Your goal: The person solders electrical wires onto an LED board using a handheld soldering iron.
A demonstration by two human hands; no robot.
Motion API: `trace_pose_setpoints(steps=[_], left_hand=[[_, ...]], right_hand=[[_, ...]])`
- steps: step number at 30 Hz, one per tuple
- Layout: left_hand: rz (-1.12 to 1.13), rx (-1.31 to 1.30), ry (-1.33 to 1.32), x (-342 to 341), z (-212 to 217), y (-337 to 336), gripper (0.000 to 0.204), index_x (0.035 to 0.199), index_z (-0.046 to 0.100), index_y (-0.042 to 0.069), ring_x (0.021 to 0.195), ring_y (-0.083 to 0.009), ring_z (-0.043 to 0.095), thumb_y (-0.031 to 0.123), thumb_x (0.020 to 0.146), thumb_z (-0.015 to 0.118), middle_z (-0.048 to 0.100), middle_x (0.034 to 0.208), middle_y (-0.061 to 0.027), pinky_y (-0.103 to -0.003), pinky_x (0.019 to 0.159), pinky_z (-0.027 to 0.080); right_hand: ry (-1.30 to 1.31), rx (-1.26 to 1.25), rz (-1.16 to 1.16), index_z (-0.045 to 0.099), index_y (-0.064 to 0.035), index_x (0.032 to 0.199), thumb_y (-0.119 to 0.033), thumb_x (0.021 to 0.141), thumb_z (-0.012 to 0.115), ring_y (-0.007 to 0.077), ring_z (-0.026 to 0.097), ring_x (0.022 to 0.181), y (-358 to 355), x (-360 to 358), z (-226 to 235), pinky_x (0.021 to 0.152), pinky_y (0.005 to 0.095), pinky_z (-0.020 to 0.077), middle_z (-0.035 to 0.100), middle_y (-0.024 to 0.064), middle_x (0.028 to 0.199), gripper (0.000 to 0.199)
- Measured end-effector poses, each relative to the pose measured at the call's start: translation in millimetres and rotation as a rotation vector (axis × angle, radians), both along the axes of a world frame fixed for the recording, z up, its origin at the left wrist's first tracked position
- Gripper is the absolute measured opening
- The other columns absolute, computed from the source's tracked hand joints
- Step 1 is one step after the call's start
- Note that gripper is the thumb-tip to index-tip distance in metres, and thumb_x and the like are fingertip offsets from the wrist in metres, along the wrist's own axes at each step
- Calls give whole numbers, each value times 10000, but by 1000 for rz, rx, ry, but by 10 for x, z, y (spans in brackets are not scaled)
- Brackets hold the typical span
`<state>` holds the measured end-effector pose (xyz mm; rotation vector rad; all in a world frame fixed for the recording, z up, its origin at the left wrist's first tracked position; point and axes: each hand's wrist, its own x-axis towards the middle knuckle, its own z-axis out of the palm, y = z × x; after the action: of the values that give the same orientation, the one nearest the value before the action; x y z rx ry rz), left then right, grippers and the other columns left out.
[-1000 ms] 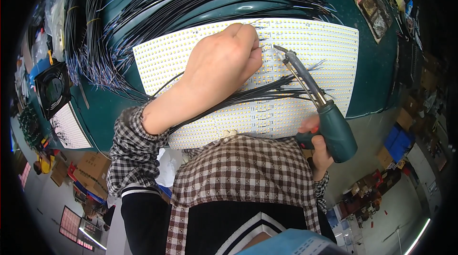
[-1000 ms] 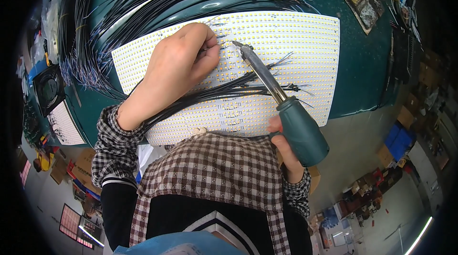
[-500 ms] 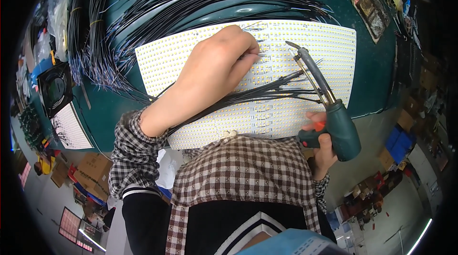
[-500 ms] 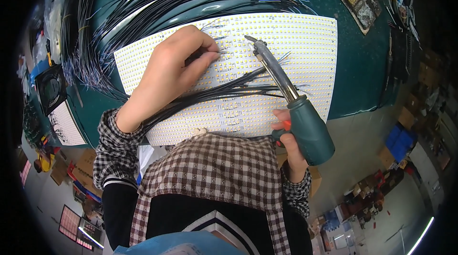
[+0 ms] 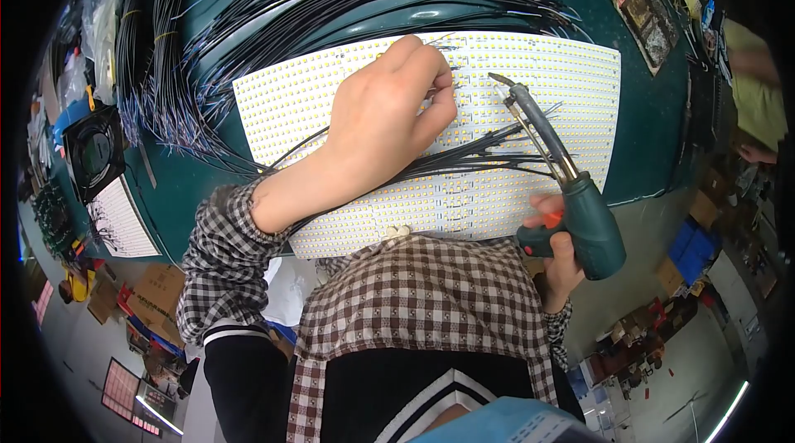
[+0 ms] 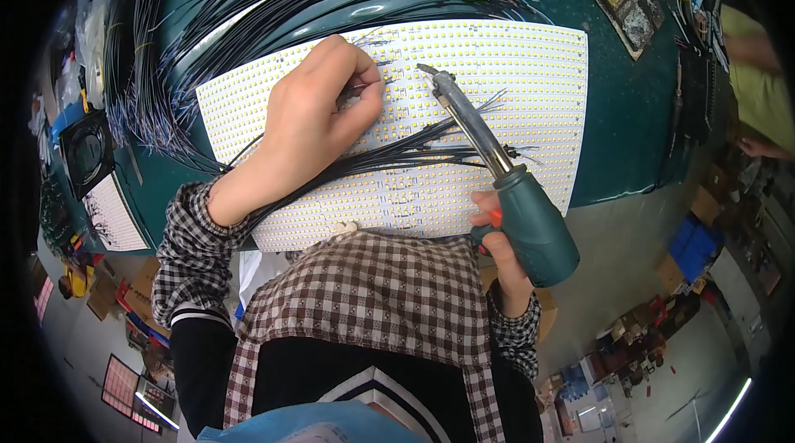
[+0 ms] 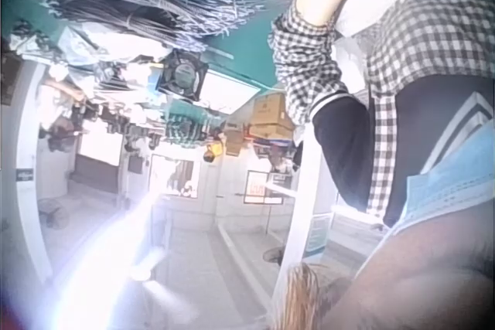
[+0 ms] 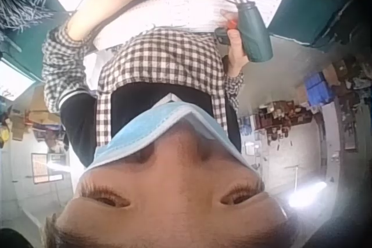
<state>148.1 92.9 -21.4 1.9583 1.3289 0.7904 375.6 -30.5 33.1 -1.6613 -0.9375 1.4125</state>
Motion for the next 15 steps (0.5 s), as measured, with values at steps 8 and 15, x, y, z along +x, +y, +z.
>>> trace_pose_setpoints(steps=[8, 15], left_hand=[[9, 34, 8, 16, -31, -16, 145, 794, 541, 57, 583, -280, 572, 39, 718, 663, 544, 735, -88, -358, 492, 461], [0, 30, 22, 16, -35, -8, 148, 798, 536, 52, 602, -292, 575, 45, 720, 661, 544, 736, -95, -371, 505, 466]], right_hand=[[35, 26, 40, 549, 27, 1002, -420, 835, 660, 211, 597, 797, -44, 4, -40, 715, 321, 490, 591, 157, 950, 490], [8, 83, 71, 547, 44, 945, -336, 855, 650, 219, 582, 774, -72, -7, -98, 705, 337, 471, 582, 142, 846, 405]])
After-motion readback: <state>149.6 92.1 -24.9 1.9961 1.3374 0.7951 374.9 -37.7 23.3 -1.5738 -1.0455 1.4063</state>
